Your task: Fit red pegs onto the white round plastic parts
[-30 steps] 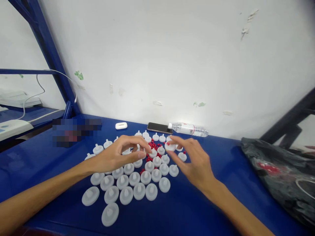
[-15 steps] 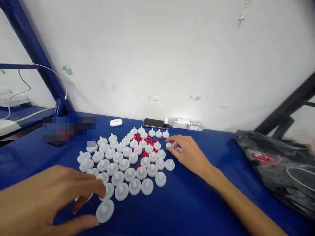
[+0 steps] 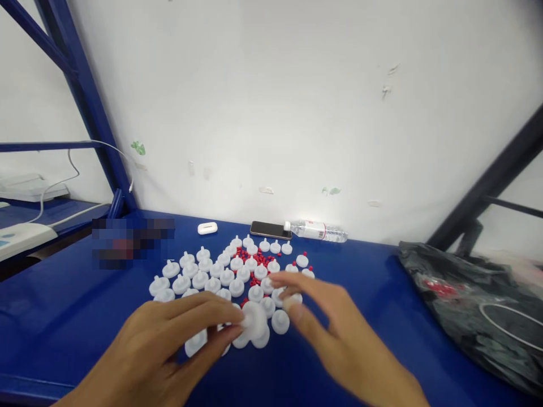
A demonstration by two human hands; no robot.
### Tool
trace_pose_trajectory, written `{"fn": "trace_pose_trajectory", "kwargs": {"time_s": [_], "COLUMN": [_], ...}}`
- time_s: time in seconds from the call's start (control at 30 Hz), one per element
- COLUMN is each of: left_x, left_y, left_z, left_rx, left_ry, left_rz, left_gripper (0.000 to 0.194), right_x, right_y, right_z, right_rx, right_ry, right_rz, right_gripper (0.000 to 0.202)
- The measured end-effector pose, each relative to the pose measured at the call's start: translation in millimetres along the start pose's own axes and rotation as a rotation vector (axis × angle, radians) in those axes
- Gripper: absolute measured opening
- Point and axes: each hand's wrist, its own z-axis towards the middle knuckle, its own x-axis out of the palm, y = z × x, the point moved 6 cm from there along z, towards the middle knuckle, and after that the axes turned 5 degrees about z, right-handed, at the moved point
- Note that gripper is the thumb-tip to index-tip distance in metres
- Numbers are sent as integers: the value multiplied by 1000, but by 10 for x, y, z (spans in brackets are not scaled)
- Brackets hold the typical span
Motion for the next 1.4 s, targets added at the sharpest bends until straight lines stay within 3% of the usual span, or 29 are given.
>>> {"fn": "trace_pose_trajectory", "kwargs": {"time_s": [0.13,0.2,0.3,0.43,0.6,0.77,1.4], "left_x": [154,250,351,527,742,839,947], "left_y": [-171,-120,73,287,314,351,350], "left_z": [274,333,379,407,375,352,354], "left_rx": [-10,-46,-69,-99,-151,-146,-216], "left_ry": [50,76,101,292,498,488,600], "left_rz": [-129,-99,149,385,447,537,574], "left_gripper": [9,11,23,25,30,32,22], "right_x": [177,149,-42,-257,-178,-31,28], "right_y": [55,-51,-217,-331,-384,-484,-555], "right_z": [-155,-155,-153,-182,-192,-189,-157], "right_rx": [40,75,118,166,119,110,103], "right_ry": [-11,-68,-192,-272,-220,-160,-140], "right_rz": [94,115,58,6,-32,-96,-166], "right_gripper": [41,35,30,35,34,38,37]}}
